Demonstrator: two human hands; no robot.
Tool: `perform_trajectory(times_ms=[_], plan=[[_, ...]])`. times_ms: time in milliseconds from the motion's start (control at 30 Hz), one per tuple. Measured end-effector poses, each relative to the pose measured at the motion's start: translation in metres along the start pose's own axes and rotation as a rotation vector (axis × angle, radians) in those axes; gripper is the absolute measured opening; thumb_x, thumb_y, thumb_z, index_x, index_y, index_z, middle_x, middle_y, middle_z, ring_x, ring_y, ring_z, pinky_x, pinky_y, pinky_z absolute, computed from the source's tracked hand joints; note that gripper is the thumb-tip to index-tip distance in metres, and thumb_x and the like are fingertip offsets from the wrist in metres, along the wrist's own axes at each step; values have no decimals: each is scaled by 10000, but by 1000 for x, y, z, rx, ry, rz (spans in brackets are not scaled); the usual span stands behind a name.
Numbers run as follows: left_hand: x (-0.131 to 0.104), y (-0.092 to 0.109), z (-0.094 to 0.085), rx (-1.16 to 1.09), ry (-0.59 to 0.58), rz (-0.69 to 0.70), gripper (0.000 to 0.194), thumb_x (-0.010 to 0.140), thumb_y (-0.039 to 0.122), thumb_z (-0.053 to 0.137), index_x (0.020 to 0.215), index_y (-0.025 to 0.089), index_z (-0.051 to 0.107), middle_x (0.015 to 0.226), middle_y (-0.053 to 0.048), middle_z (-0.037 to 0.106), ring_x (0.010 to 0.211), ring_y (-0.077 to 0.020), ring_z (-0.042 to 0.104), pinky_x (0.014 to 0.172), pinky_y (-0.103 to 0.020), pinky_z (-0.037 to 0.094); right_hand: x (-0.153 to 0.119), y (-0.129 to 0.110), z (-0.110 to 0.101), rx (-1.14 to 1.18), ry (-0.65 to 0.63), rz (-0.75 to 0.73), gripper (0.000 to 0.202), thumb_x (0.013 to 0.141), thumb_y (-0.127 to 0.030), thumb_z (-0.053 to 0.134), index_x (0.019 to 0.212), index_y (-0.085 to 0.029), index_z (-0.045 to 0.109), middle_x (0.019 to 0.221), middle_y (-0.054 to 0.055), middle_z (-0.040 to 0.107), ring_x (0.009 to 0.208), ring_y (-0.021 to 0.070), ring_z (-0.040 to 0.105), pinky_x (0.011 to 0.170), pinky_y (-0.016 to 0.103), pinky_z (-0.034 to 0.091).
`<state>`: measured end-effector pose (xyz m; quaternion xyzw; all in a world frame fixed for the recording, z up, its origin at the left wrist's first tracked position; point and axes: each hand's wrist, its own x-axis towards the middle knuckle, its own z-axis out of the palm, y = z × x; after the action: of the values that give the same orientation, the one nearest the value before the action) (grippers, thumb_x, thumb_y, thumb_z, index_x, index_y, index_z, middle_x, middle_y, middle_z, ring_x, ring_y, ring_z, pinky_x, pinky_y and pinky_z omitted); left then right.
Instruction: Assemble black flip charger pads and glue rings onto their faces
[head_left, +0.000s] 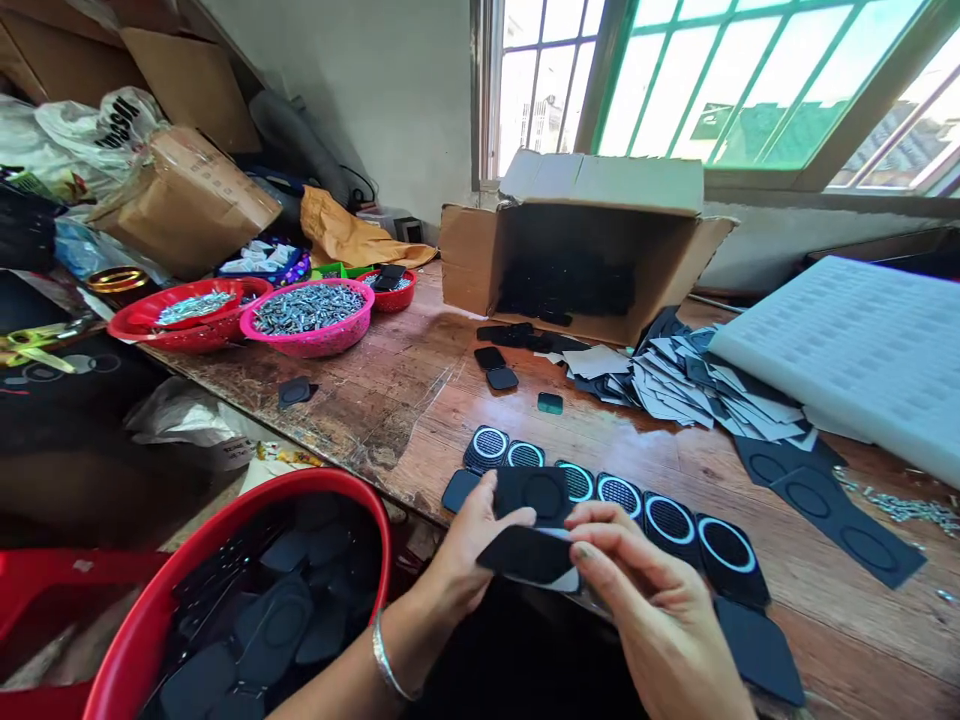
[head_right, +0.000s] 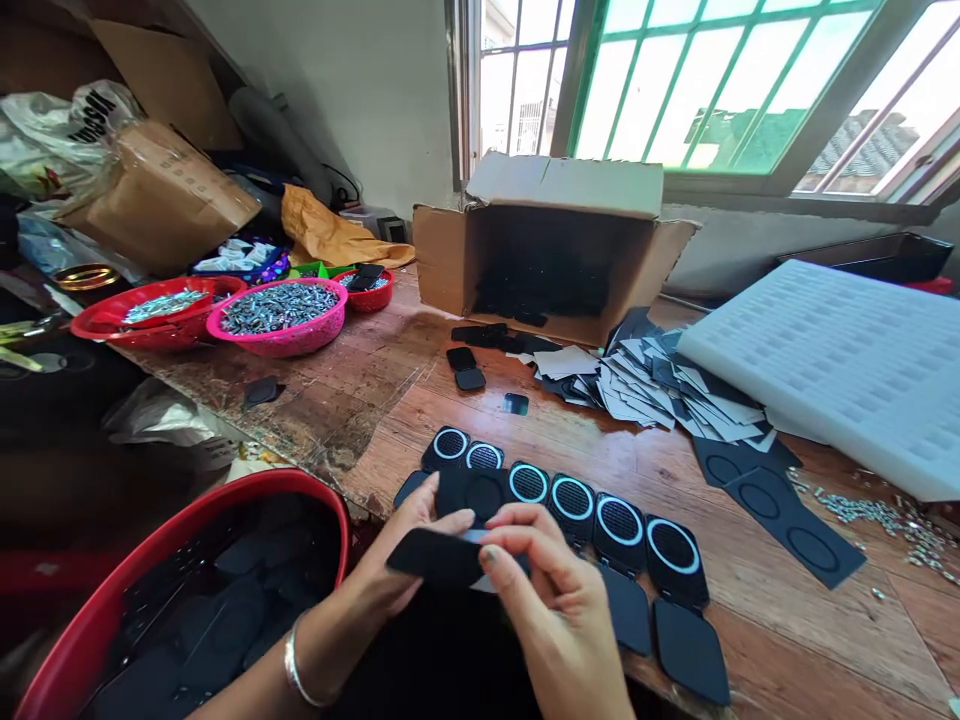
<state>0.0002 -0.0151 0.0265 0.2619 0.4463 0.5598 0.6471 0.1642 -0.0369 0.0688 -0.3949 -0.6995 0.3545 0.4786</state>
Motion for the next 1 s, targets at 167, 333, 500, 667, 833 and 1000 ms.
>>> perform_trajectory(times_ms=[167, 333, 500, 667, 833, 1000], plan=[[6, -13, 4, 11, 16, 55, 435, 460, 353, 933, 661, 165, 596, 621, 35, 590, 601, -106, 511, 619, -240, 396, 8, -1, 39, -390, -7, -305, 210, 944, -166, 551, 1037, -240, 724, 954, 75, 671, 864, 219, 630, 756, 373, 545], [-7, 4, -1, -95, -23, -124, 408, 446, 291, 949, 729, 140, 698, 664, 2, 641, 598, -102, 535, 594, -229, 389, 14, 21, 34, -634, 82, -327, 384, 979, -231, 495, 1340, -105, 526, 1105, 168, 651, 979, 270, 627, 827, 433, 532], [-20, 20, -4, -216, -64, -266, 484, 398, 180, 971, 829, 125, 759, 815, -59, 715, 731, -135, 638, 717, -236, 470, 20, 23, 8, -454, -9, -111, 126, 966, -225, 512, 964, -213, 638, 863, 24, 695, 764, 159, 672, 681, 255, 532], [-21, 17, -1, -153, -69, -187, 404, 429, 227, 974, 755, 137, 754, 718, -15, 672, 667, -105, 588, 667, -222, 436, 14, 10, 4, -344, -94, 0, 146, 930, -316, 579, 924, -231, 697, 845, 4, 739, 731, 153, 697, 640, 226, 539], [-22, 7, 8, -59, -107, -92, 377, 469, 300, 963, 742, 151, 749, 731, -14, 671, 691, -121, 580, 709, -245, 447, 11, 10, 6, -334, -60, 30, 189, 894, -337, 586, 836, -217, 719, 788, 18, 746, 687, 170, 695, 623, 240, 537], [-26, 12, 6, -14, -129, -95, 370, 473, 307, 947, 742, 157, 742, 747, -18, 667, 669, -119, 562, 675, -243, 437, 16, 22, -31, -332, 64, 158, 251, 846, -427, 594, 720, -234, 695, 587, -3, 659, 491, 165, 592, 443, 257, 460]])
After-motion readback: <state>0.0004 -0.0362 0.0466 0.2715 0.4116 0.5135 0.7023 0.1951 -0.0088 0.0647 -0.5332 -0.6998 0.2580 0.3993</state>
